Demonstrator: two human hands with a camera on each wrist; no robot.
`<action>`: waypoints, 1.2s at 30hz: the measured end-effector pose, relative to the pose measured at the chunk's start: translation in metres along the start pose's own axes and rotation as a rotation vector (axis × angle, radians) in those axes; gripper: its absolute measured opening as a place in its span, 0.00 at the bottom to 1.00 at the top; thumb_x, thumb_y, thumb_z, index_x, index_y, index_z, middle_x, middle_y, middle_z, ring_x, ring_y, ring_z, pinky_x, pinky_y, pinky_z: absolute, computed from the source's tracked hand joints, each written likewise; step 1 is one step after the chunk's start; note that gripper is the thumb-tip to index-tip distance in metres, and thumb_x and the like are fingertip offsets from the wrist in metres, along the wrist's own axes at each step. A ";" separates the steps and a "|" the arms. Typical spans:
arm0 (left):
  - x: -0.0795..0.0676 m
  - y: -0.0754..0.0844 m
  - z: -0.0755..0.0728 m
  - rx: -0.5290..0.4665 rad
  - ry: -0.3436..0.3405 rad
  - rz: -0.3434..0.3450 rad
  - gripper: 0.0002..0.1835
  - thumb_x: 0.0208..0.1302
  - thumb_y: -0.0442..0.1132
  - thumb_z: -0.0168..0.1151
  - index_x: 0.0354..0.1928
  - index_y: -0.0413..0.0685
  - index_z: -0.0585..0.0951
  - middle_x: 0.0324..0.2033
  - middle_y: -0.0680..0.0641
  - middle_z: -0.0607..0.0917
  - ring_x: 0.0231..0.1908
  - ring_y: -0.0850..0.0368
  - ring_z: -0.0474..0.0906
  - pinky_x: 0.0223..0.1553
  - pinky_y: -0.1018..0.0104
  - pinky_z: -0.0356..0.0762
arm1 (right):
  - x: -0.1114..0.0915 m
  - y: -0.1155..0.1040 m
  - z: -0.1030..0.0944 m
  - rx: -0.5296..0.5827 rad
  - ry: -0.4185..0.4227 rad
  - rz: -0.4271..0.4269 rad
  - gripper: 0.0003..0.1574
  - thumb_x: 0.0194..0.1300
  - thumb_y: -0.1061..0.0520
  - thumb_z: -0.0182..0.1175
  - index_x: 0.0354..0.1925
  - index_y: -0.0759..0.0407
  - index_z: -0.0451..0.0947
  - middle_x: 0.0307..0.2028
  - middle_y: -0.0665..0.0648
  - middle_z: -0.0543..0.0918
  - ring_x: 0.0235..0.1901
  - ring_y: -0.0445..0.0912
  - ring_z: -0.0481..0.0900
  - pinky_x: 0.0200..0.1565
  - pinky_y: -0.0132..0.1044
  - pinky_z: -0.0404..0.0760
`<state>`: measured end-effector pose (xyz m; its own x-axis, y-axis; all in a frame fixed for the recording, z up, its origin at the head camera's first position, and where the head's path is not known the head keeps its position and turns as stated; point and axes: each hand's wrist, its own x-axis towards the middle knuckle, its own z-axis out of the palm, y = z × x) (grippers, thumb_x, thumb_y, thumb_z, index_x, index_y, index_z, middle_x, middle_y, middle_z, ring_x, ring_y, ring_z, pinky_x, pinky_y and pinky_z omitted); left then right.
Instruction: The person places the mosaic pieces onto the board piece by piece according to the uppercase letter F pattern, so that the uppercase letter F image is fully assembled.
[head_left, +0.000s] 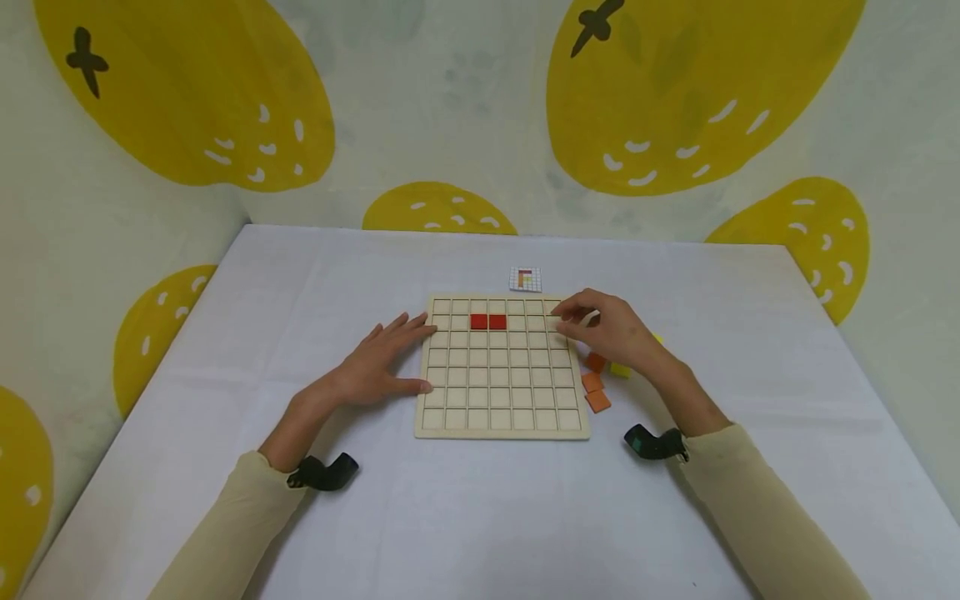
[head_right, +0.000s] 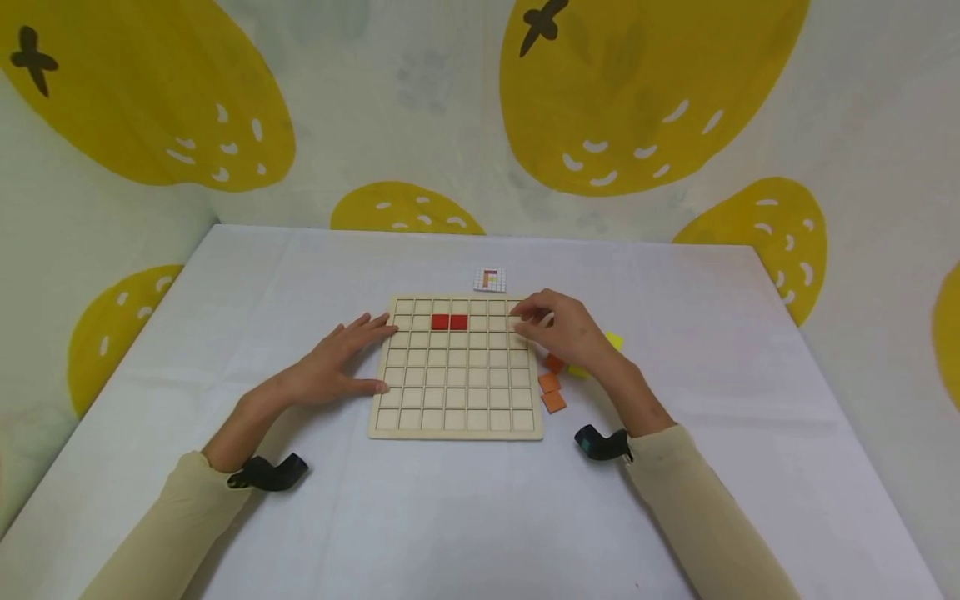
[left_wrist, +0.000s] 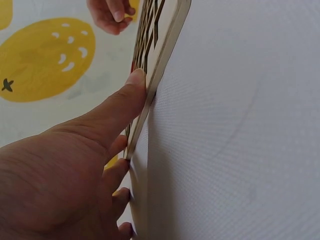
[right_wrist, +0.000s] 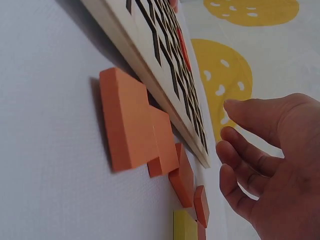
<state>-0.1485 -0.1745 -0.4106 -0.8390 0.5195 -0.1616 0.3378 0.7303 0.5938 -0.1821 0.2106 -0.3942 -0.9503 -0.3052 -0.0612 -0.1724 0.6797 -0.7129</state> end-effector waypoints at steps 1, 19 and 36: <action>0.000 0.000 0.000 -0.001 0.001 0.000 0.48 0.62 0.51 0.75 0.80 0.52 0.62 0.84 0.44 0.54 0.84 0.38 0.41 0.81 0.31 0.36 | -0.001 0.001 -0.001 -0.003 0.001 0.000 0.15 0.71 0.54 0.67 0.54 0.56 0.85 0.49 0.55 0.85 0.48 0.49 0.79 0.52 0.41 0.80; -0.001 0.000 0.000 -0.005 0.009 0.007 0.47 0.63 0.51 0.75 0.80 0.52 0.63 0.84 0.44 0.54 0.84 0.37 0.41 0.81 0.31 0.36 | -0.017 0.016 -0.012 -0.044 0.008 0.010 0.16 0.73 0.53 0.66 0.56 0.56 0.84 0.49 0.57 0.86 0.48 0.50 0.79 0.52 0.40 0.80; 0.001 -0.002 0.001 0.002 -0.004 -0.004 0.48 0.63 0.51 0.75 0.81 0.54 0.61 0.84 0.46 0.53 0.85 0.41 0.39 0.82 0.33 0.34 | -0.026 0.026 -0.018 -0.066 0.033 -0.006 0.16 0.71 0.55 0.68 0.55 0.56 0.84 0.47 0.56 0.88 0.47 0.48 0.81 0.47 0.28 0.79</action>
<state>-0.1493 -0.1755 -0.4123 -0.8386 0.5185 -0.1669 0.3355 0.7331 0.5917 -0.1669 0.2483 -0.3987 -0.9570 -0.2882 -0.0332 -0.1941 0.7210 -0.6652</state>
